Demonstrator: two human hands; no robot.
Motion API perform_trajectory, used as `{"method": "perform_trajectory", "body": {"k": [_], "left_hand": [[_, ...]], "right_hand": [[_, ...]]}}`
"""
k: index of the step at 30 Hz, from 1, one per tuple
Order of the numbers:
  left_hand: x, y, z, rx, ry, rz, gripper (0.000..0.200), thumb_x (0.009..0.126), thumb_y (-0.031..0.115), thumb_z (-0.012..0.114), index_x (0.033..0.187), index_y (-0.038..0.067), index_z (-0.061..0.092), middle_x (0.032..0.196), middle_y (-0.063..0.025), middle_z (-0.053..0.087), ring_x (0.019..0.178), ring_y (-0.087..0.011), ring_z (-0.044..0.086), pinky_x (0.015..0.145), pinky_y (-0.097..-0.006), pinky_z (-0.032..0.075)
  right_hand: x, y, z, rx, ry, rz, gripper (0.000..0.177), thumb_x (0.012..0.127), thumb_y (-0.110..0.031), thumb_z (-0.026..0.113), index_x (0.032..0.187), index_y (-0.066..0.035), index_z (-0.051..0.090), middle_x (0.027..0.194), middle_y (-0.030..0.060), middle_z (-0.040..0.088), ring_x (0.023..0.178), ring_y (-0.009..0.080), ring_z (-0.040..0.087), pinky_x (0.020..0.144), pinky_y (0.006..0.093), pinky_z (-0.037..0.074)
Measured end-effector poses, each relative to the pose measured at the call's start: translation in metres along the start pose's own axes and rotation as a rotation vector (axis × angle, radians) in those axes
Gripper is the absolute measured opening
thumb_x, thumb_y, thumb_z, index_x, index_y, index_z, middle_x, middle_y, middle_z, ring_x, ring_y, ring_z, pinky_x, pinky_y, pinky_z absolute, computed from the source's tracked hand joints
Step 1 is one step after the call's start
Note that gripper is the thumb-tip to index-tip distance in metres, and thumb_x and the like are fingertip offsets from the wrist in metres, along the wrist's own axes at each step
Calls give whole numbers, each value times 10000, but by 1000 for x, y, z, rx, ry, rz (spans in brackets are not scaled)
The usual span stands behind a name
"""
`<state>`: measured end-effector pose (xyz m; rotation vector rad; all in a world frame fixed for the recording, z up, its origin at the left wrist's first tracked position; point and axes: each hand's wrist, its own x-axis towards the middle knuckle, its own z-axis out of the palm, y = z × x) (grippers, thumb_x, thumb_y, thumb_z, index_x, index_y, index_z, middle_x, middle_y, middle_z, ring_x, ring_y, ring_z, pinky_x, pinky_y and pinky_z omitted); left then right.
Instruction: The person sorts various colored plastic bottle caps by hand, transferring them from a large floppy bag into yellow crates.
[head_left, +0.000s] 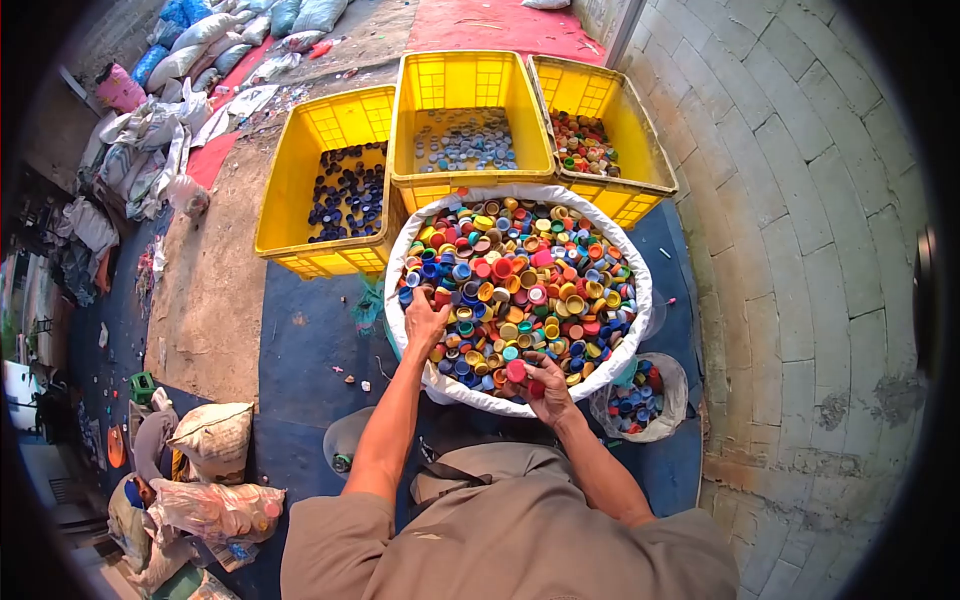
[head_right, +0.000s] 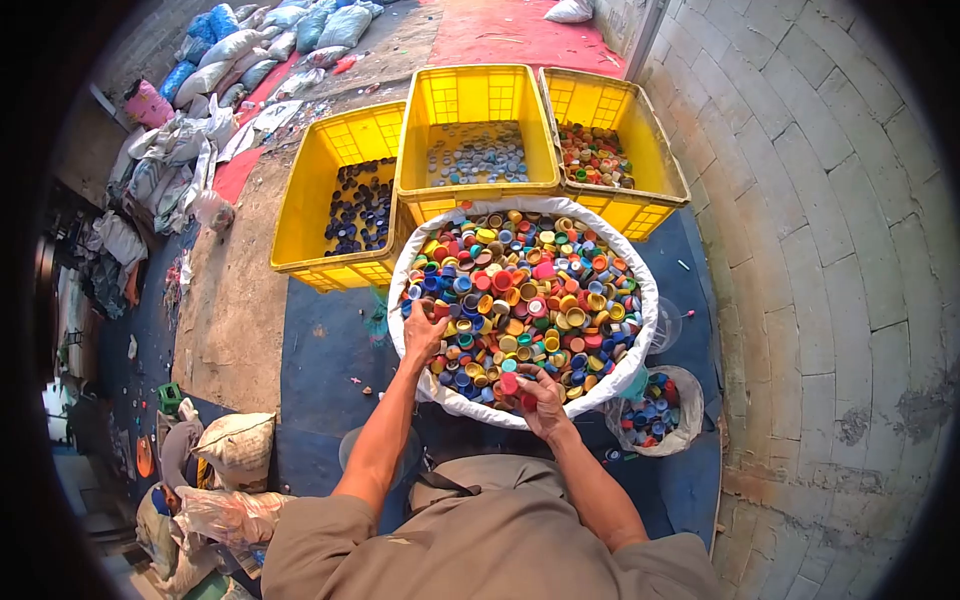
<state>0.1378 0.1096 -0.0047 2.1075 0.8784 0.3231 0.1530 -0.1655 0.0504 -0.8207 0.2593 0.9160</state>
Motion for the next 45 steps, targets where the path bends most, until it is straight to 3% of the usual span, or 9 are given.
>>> {"method": "perform_trajectory", "body": {"k": [6,7,13,16,28,32,36,40,45], "left_hand": [[-52,42,-16,-262,-27,71,487,746,250,781,1042,35,460,786,-144,674,722,-248,679,655,-348,519],[-58,45,-14,-301,-34,84,485,744,244,782,1046,36,464,776,-136,667,708,-240,672,650,-345,516],[-78,50,0,-347,7,157,441,754,156,764,1067,27,481,711,-37,575,640,-108,551,624,-257,468],[-82,53,-1,-324,-80,107,470,743,208,771,1077,27,495,726,-73,611,657,-160,601,605,-298,474],[-98,76,0,-337,-128,120,328,806,178,710,1077,36,594,727,-15,572,646,-82,522,598,-230,445],[-97,80,3,-996,-299,-201,324,831,93,644,1131,40,532,832,-24,560,633,-85,523,572,-228,462],[-99,69,3,-1470,-469,-368,198,881,147,553,1059,70,515,914,-72,596,620,-120,513,583,-273,468],[-104,65,12,-1511,-500,-535,253,916,273,544,1089,89,522,1028,-103,624,668,-140,565,623,-294,490],[-110,60,36,-1650,-503,-711,270,937,279,509,1107,75,555,1074,-106,642,816,-221,632,727,-336,491]], "right_hand": [[5,-5,3,-64,-48,48,379,857,-100,630,1201,-60,478,1067,112,597,908,217,643,722,366,573],[2,-8,10,-79,-61,36,397,860,-138,626,1218,-63,471,1073,103,603,929,209,622,679,322,546],[3,-8,4,-11,-116,34,384,855,-101,624,1206,-51,477,1075,110,586,893,210,634,722,351,565],[0,-8,-4,-13,-112,31,385,848,-97,624,1201,-49,480,1074,110,585,917,211,627,723,346,562],[-6,-4,-30,17,-106,3,345,879,-94,589,1202,-56,475,1076,141,601,958,253,645,719,327,580],[-6,-8,-27,112,-61,18,348,869,-100,562,1202,-47,477,1068,151,604,931,268,648,724,352,571],[-5,-10,-27,198,-17,20,389,841,-155,540,1204,-23,490,1075,163,606,914,280,649,732,375,562],[-5,-14,-27,282,-17,35,397,831,-174,495,1181,12,506,1072,168,605,929,292,634,799,394,537],[1,-7,-41,389,73,8,453,802,-164,470,1214,23,481,1139,206,578,1020,354,590,896,435,491]]}}
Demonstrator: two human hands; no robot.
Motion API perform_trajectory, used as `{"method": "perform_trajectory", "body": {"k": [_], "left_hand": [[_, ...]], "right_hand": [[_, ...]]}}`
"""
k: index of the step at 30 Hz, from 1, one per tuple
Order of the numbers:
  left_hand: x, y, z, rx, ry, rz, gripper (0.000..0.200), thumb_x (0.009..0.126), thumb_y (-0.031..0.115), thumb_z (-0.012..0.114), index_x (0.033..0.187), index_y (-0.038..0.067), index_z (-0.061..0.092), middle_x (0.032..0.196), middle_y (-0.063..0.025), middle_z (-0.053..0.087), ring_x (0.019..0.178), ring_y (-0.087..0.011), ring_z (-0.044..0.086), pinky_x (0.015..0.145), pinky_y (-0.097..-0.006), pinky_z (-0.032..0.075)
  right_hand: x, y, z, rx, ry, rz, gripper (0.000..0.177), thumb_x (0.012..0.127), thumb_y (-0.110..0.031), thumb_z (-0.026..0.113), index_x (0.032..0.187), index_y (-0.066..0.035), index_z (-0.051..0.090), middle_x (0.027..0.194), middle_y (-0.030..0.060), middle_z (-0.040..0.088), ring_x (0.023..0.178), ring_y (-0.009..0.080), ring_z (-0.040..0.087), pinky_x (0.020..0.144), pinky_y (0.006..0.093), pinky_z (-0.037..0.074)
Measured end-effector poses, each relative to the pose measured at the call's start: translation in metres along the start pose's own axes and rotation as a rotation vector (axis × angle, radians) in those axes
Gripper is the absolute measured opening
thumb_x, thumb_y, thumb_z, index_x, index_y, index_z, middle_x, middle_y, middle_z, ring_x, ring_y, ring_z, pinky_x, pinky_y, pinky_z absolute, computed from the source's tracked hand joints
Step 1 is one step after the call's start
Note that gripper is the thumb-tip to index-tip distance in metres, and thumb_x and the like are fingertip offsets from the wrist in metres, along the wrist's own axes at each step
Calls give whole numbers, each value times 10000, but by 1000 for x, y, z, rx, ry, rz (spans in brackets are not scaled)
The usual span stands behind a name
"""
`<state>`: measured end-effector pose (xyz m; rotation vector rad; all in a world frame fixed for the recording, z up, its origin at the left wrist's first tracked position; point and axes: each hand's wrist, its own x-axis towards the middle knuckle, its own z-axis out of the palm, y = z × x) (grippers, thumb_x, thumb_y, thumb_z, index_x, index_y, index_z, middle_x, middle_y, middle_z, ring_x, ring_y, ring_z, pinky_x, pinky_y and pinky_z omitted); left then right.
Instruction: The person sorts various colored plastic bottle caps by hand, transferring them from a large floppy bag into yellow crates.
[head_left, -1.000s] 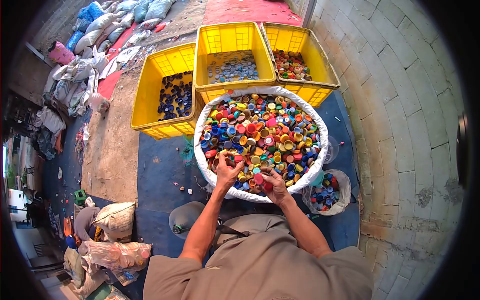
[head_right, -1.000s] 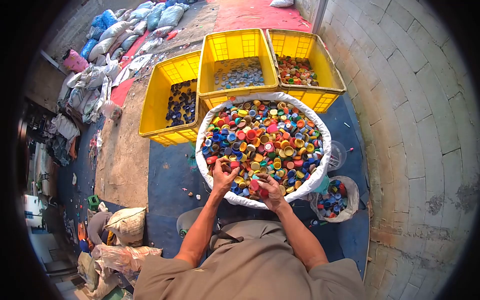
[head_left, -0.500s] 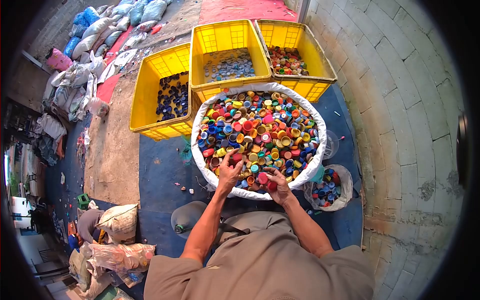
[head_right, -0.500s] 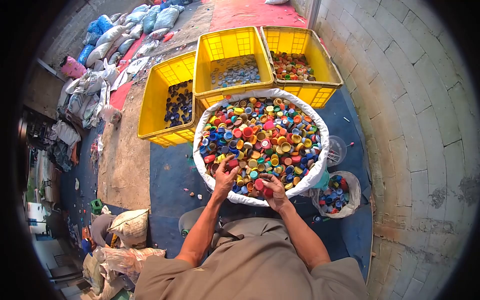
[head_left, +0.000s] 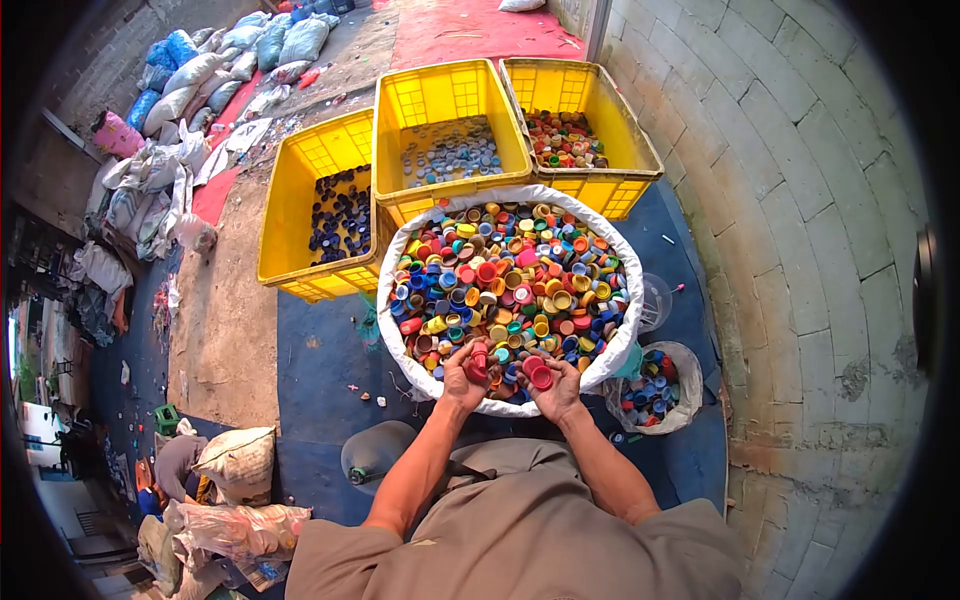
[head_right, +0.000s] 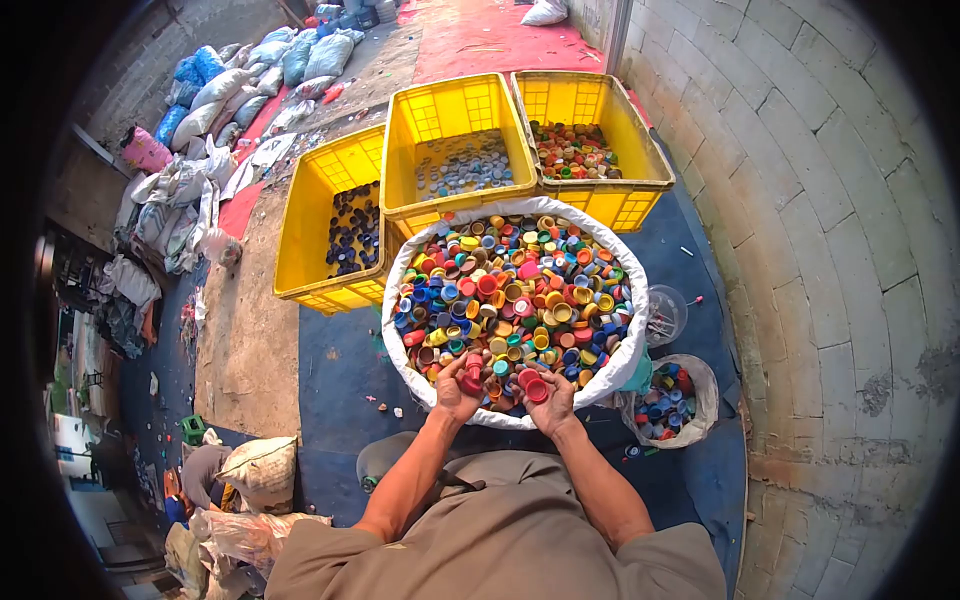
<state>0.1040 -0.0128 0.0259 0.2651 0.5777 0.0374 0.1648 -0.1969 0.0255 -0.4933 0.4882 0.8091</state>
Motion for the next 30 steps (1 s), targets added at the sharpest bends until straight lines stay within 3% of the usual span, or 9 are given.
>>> {"method": "perform_trajectory", "body": {"k": [8,11,13,15,16,20,23,25,30], "left_hand": [[70,-16,36,-94,77,-176,351,910,338,482,1022,6,508,985,-156,558,809,-259,528,701,-367,467],[118,18,160,-107,-256,-87,595,876,477,521,1094,-66,414,981,-149,502,905,-271,466,878,-402,387],[165,49,206,-261,-776,-182,722,878,564,505,1226,-60,402,1181,-245,501,1081,-334,500,960,-408,386],[115,60,292,-63,-312,77,1018,858,609,505,1434,-88,34,1487,-327,97,1407,-404,140,1146,-451,160],[122,66,291,-20,-439,78,1166,841,636,513,1400,-49,-248,1485,-279,-245,1411,-390,-158,1159,-438,-28],[114,70,239,4,-279,111,1126,854,612,517,1421,-72,-176,1506,-290,-160,1428,-386,-84,1166,-436,10],[103,71,146,-18,-100,145,752,891,507,533,1312,-92,359,1410,-256,314,1358,-370,285,1137,-467,252],[84,68,88,-26,50,188,520,921,433,515,1137,-39,535,1135,-164,559,1064,-320,543,1012,-455,425],[22,54,-9,114,387,268,289,924,375,556,948,94,619,893,-39,613,707,-166,540,698,-325,481]], "right_hand": [[30,-38,6,233,161,-155,441,746,-142,475,1126,81,450,1216,216,485,1130,381,496,1038,495,385],[57,-118,82,366,-282,-312,416,702,-117,476,1035,131,453,1289,257,430,1245,418,403,1122,545,264],[42,-170,151,337,-404,-340,477,669,-73,470,1074,162,379,1412,327,262,1375,447,212,1156,565,148],[23,-192,200,252,-319,-498,572,649,-38,458,1138,191,268,1483,349,36,1417,449,20,1165,558,70],[24,-200,203,195,-299,-526,765,647,-13,443,1322,153,123,1504,313,-70,1422,434,-26,1163,554,95],[27,-185,162,46,-288,-588,946,706,14,424,1453,-4,-155,1513,286,-103,1432,392,-20,1164,518,142],[26,-145,94,-172,-76,-507,728,780,-21,455,1438,48,151,1472,280,218,1356,381,307,1095,485,317],[16,-111,57,-373,87,-497,538,840,-52,480,1346,28,317,1302,210,448,1153,305,526,942,402,464],[7,-36,-36,-1091,342,-606,282,818,38,451,1080,32,556,930,82,644,867,144,623,793,264,505]]}}
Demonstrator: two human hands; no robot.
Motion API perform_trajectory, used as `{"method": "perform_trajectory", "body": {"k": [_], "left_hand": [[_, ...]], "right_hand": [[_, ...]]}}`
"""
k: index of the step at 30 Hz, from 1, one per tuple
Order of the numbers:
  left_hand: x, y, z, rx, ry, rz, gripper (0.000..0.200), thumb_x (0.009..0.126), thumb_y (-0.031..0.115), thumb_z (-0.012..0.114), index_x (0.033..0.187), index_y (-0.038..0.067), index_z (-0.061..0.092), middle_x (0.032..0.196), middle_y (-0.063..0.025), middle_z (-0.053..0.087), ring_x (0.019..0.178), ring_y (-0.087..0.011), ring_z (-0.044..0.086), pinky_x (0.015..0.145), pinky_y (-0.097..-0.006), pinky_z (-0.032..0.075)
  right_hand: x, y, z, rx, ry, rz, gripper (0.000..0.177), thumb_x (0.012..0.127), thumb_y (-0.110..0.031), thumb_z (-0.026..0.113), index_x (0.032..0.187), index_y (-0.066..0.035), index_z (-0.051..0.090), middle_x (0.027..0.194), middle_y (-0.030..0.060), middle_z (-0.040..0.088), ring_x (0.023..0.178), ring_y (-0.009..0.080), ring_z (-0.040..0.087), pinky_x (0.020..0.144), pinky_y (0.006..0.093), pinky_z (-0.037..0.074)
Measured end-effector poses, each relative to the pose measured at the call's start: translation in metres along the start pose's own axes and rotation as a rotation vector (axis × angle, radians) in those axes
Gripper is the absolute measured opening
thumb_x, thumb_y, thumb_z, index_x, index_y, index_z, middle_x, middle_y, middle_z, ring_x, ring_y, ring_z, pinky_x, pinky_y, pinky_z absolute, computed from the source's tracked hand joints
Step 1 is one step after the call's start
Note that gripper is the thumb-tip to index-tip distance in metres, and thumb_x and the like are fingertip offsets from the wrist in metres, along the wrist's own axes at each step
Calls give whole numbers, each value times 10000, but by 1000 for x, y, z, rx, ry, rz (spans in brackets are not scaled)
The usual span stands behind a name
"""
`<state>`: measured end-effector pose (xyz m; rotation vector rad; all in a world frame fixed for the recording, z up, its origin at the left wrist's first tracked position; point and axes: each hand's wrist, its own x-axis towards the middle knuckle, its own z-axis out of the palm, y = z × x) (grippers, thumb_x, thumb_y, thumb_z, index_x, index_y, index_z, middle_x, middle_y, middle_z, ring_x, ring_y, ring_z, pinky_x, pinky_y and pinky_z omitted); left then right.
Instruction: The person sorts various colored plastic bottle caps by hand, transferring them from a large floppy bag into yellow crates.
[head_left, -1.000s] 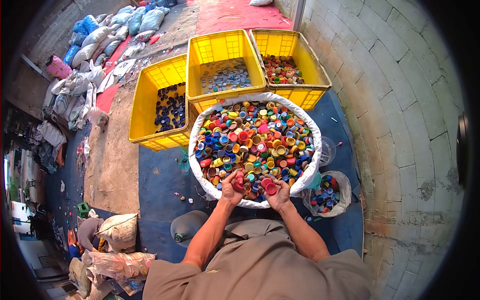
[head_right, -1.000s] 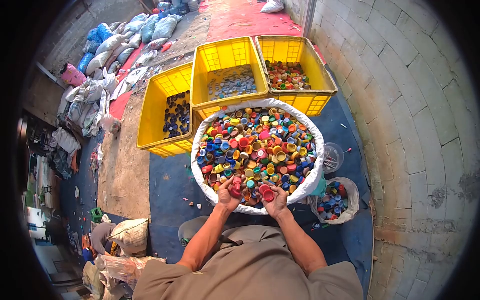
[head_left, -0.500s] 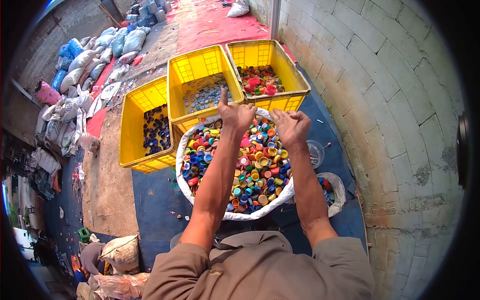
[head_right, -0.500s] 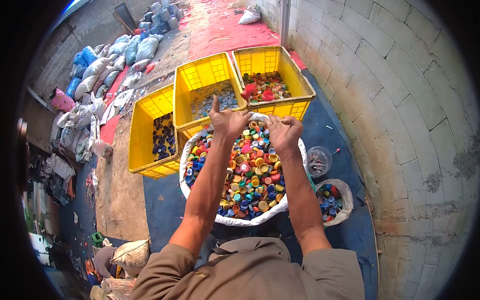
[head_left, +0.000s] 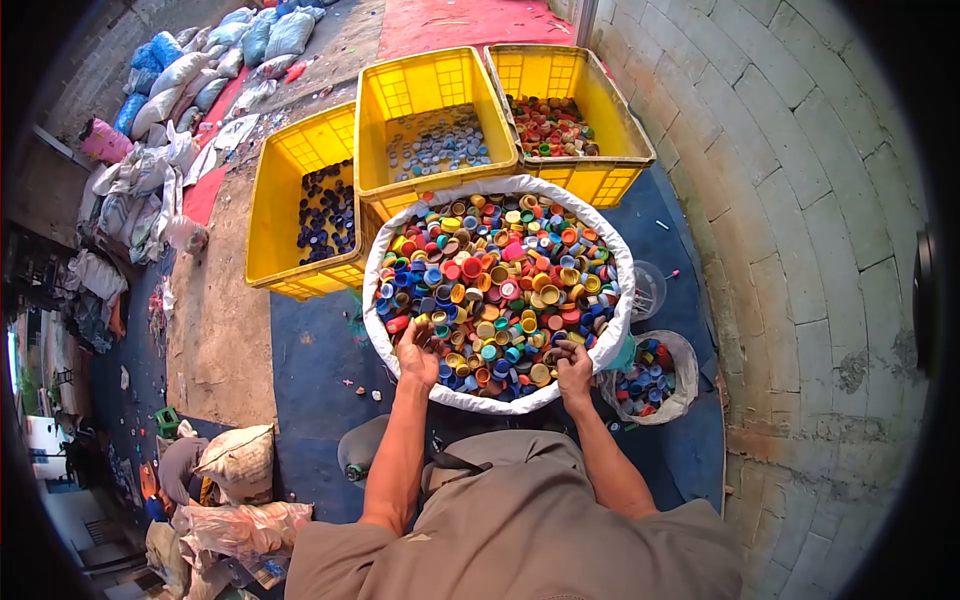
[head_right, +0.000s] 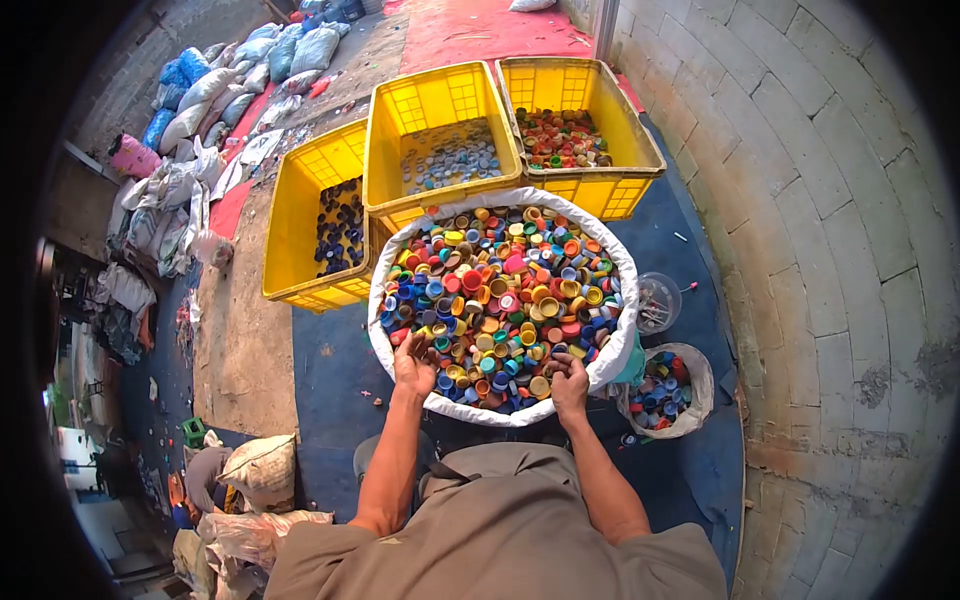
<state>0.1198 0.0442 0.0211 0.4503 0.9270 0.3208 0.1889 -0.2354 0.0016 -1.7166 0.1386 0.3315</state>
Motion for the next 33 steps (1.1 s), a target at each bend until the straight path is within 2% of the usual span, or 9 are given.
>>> {"method": "perform_trajectory", "body": {"k": [3,4,7,12,19,24,28,31,33], "left_hand": [[-17,-8,-38,115,66,61,207,916,322,577,893,120,618,802,-9,616,634,-116,508,594,-284,440],[-21,-12,-48,147,77,72,197,911,315,582,903,123,622,817,-8,615,648,-120,512,611,-291,440],[-35,-19,-63,216,113,64,174,901,299,594,918,128,619,831,-7,620,680,-120,518,613,-288,436],[-51,-24,-64,267,76,47,139,909,269,605,915,130,605,785,24,608,625,-68,518,549,-226,410],[-60,-32,-72,319,29,17,109,907,215,612,946,114,602,842,6,642,652,-77,549,586,-235,448],[-58,-25,-68,358,12,52,182,897,235,633,1013,102,587,882,-8,638,684,-79,553,601,-234,449],[-50,-12,-42,635,-53,233,357,868,303,681,1124,81,570,1024,-33,607,819,-94,549,639,-232,455],[-36,-13,-24,737,-102,312,444,827,314,730,1132,26,584,1051,-75,622,920,-119,587,648,-235,482],[-32,-18,-21,707,-164,263,433,840,304,722,1140,16,602,1029,-70,642,877,-106,608,648,-237,488]], "right_hand": [[-22,12,9,-382,-78,-104,234,786,41,456,955,8,614,881,114,671,817,215,659,815,291,510],[-24,14,14,-477,-100,-234,224,761,39,471,924,0,620,869,137,660,807,267,645,785,332,515],[-24,1,33,-647,-159,-485,210,752,26,491,919,0,616,848,141,650,808,295,619,750,373,506],[-2,-23,84,-639,-239,-516,295,750,-67,654,1028,-13,573,956,155,632,935,356,558,841,446,450],[33,-35,153,-754,-294,-682,541,736,-174,737,1212,-27,526,1105,152,607,1064,328,518,923,444,393],[42,-30,169,-834,-277,-751,548,730,-115,710,1208,-22,457,1027,158,602,1029,323,547,893,434,420],[33,-22,166,-361,-408,-650,575,694,-5,685,1201,-6,415,954,174,600,844,326,629,754,397,506],[8,-41,149,-302,-490,-649,592,687,-15,707,1203,-7,417,953,169,609,887,302,636,790,379,508],[0,-37,140,-296,-497,-625,582,706,-3,685,1211,-3,395,1012,196,604,937,321,634,803,390,514]]}}
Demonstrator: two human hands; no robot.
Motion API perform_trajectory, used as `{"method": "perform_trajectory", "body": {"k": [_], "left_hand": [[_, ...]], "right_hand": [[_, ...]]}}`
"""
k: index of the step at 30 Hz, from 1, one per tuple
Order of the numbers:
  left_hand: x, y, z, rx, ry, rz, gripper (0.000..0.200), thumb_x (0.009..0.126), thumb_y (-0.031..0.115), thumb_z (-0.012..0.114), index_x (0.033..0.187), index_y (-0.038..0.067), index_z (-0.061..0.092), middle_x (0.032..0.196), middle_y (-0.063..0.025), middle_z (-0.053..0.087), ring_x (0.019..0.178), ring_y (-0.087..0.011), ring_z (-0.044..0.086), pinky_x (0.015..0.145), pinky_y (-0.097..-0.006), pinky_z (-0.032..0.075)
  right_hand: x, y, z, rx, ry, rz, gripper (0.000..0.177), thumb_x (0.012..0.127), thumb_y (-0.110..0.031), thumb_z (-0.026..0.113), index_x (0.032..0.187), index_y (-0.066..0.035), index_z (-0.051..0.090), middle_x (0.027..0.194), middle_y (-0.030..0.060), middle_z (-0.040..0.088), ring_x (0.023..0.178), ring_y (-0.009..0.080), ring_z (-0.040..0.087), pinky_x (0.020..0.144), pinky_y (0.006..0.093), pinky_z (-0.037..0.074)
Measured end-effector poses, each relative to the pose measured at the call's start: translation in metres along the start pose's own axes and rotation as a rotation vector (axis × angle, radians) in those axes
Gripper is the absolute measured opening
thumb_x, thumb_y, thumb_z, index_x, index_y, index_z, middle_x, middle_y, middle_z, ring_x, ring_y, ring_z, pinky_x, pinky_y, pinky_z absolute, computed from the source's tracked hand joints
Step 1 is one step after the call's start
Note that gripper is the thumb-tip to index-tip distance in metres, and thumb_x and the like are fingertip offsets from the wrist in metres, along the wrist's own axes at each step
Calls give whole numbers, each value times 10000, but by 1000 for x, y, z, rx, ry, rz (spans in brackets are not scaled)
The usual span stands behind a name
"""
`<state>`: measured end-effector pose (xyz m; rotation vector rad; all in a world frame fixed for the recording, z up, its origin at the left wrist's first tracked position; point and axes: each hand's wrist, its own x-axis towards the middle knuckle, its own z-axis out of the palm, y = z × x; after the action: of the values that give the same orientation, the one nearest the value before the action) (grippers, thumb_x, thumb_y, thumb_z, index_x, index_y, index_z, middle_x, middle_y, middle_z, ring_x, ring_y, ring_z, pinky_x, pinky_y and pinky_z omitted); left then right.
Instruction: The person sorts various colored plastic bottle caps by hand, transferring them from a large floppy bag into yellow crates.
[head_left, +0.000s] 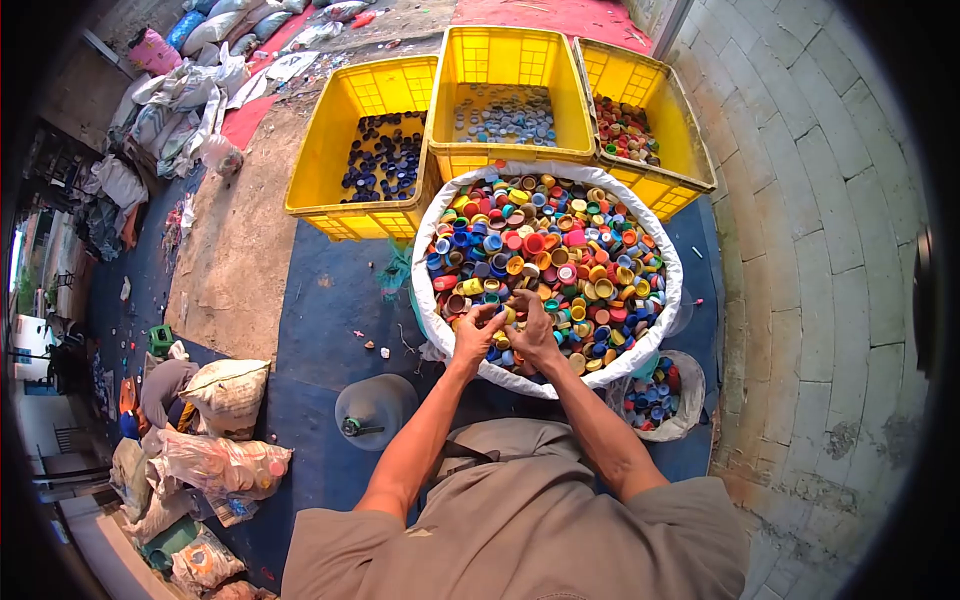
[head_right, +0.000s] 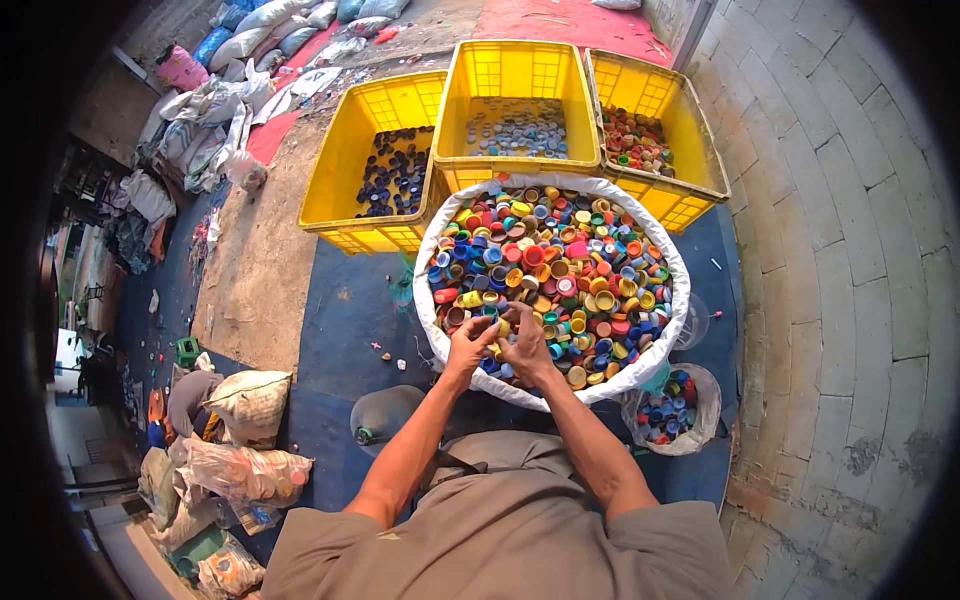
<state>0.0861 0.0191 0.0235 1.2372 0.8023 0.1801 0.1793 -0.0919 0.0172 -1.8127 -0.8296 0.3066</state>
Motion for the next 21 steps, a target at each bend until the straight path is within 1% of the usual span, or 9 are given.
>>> {"method": "perform_trajectory", "body": {"k": [3,6,10,14,17,18,19,20,21], "left_hand": [[-1,2,7,-114,-93,-89,375,878,293,683,1119,14,617,933,-47,666,772,-99,629,643,-236,499],[0,-8,11,-238,-109,-181,345,892,283,663,1115,25,609,934,-36,650,792,-101,631,648,-231,512],[-2,-10,17,-95,-132,-122,333,910,287,639,1095,12,605,932,-47,641,765,-91,617,647,-227,512],[-3,-5,25,86,-31,30,380,885,304,672,1067,-23,602,867,-43,631,690,-79,570,599,-220,468],[11,-11,18,39,95,62,414,848,317,715,1044,-27,594,910,-84,637,831,-127,582,736,-248,476],[13,-8,17,40,169,104,418,844,326,718,1038,-22,595,921,-90,639,869,-127,579,759,-246,471],[14,-4,15,-11,147,135,476,794,369,754,1038,-13,610,931,-108,661,899,-177,593,788,-291,480],[14,0,11,252,134,246,499,773,387,763,1043,-6,615,924,-112,668,902,-202,597,801,-313,480],[14,5,4,513,118,356,523,752,404,773,1048,1,620,918,-116,675,905,-227,600,814,-335,479]], "right_hand": [[-11,-5,-8,56,16,85,578,726,8,684,1219,-4,383,1035,194,609,998,312,630,855,377,512],[-18,-2,-14,83,38,82,588,716,25,692,1213,-2,379,1044,192,608,1003,309,629,865,380,507],[-24,-5,-20,91,58,130,609,702,31,707,1214,1,379,1058,185,606,1015,306,624,877,371,500],[-30,-1,-22,40,106,177,556,704,-3,725,1181,13,439,1057,191,605,1013,307,616,864,363,501],[-32,0,-28,100,126,224,456,738,-39,716,1132,14,494,1056,161,611,1003,270,621,865,358,498],[-34,1,-30,223,128,325,439,748,-48,714,1128,10,502,1059,148,610,991,253,623,852,348,502],[-36,3,-34,345,129,426,423,757,-58,712,1123,6,511,1063,135,610,979,235,625,838,338,505],[-37,5,-39,467,131,523,406,766,-67,709,1119,1,519,1066,122,610,967,218,627,825,329,509],[-39,5,-43,564,148,529,322,833,-134,639,1113,-16,534,1026,93,617,906,185,630,763,302,519]]}}
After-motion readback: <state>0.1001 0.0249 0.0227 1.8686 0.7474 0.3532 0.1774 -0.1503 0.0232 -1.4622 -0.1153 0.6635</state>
